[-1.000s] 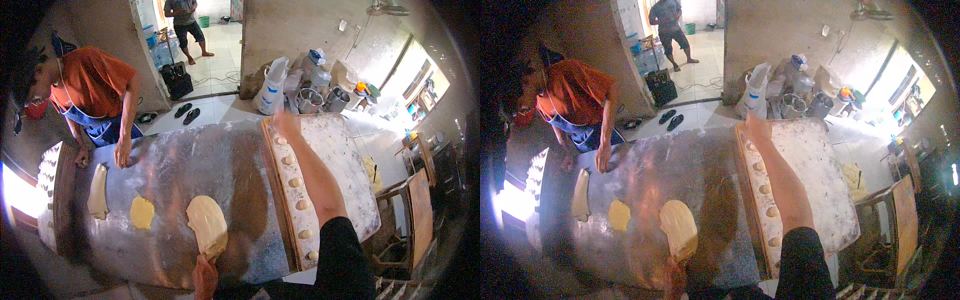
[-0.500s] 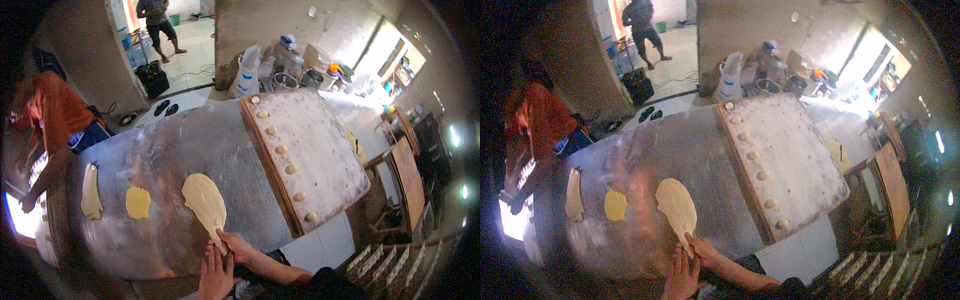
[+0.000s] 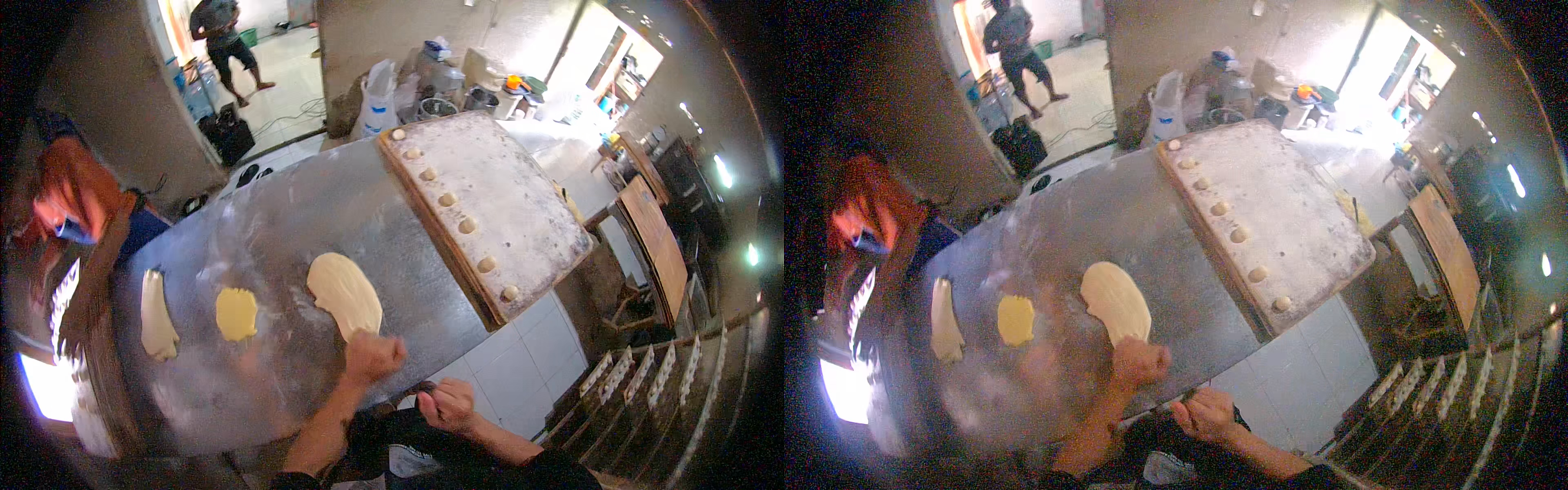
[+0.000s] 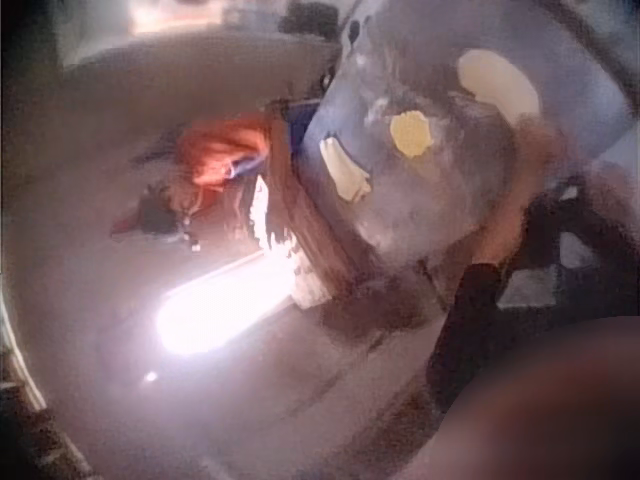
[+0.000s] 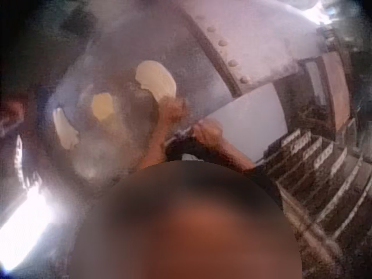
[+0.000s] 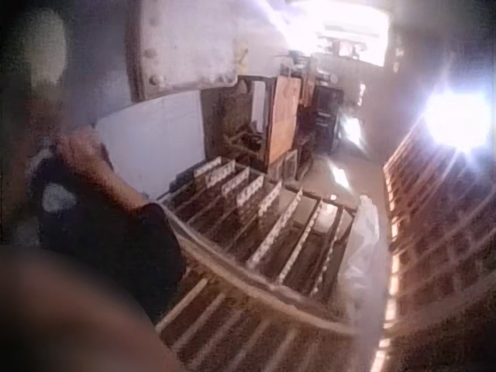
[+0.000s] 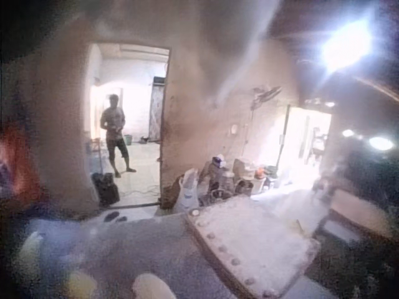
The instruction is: The person tears off small pieces of dough from a larger mass on a metal table, rolls them into balls, and places them onto a wooden tray. Another person in an apron works alongside, also handling dough.
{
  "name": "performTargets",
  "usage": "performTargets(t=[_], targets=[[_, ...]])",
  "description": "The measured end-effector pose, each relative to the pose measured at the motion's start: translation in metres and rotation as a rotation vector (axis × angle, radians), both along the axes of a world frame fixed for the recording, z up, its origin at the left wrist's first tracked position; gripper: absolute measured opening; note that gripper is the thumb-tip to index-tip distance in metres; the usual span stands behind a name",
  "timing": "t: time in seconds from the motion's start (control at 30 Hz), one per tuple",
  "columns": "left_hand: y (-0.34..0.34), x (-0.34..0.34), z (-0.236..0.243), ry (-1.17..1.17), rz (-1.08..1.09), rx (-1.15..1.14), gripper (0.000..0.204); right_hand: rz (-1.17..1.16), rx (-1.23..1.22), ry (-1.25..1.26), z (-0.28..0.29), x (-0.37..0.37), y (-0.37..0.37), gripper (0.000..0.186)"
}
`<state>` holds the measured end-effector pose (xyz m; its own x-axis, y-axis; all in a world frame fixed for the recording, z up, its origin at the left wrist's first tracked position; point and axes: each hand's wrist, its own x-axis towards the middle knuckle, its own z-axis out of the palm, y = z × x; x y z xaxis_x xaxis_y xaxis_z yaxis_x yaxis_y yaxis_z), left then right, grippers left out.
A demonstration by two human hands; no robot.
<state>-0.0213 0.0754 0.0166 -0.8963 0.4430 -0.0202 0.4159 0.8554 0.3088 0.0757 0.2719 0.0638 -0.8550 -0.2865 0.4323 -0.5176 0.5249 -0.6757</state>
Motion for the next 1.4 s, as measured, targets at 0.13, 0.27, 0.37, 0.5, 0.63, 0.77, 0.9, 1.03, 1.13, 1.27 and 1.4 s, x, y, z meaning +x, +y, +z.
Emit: performTargets(t=[0.13, 0.27, 0.37, 0.5, 0.63, 0.77, 0.9, 1.03, 1.13, 1.27, 1.4], targets=[[-0.051, 0.010, -0.015, 0.313, -0.096, 0.358, 0.014, -0.201, 0.577, -0.073, -0.018, -0.039, -0.006, 0.024], [-0.054, 0.025, 0.045, 0.464, -0.069, 0.217, 0.021, -0.338, 0.688, 0.009, -0.073, -0.152, -0.051, 0.060], [-0.057, 0.048, 0.035, 0.315, 0.126, 0.401, 0.025, -0.321, 0.548, -0.172, -0.085, -0.160, -0.078, 0.061], [-0.073, 0.082, 0.012, 0.178, 0.355, 0.513, 0.023, 0.058, 0.612, -0.353, -0.083, -0.087, 0.002, 0.065], [-0.046, 0.075, 0.007, 0.066, 0.372, 0.664, 0.020, -0.468, 0.584, -0.075, -0.074, -0.159, -0.023, 0.062], [-0.046, 0.060, 0.017, 0.026, 0.276, 0.591, 0.019, -0.046, 0.610, -0.218, -0.113, -0.114, -0.025, 0.052], [-0.065, 0.066, 0.010, -0.112, 0.445, 0.755, 0.019, -0.494, 0.475, -0.078, -0.084, -0.153, -0.018, 0.058], [-0.071, 0.063, 0.011, -0.012, 0.333, 0.569, 0.020, -0.154, 0.650, -0.354, -0.087, -0.147, -0.059, 0.065], [-0.079, 0.079, 0.022, -0.151, 0.516, 0.794, 0.021, -0.284, 0.667, -0.194, -0.108, -0.116, 0.009, 0.070], [-0.075, 0.078, 0.016, -0.217, 0.558, 0.792, 0.021, -0.337, 0.646, -0.178, -0.069, -0.172, -0.070, 0.063], [-0.086, 0.088, 0.028, -0.124, 0.597, 0.761, 0.022, -0.249, 0.610, -0.294, -0.079, -0.127, -0.036, 0.063]])
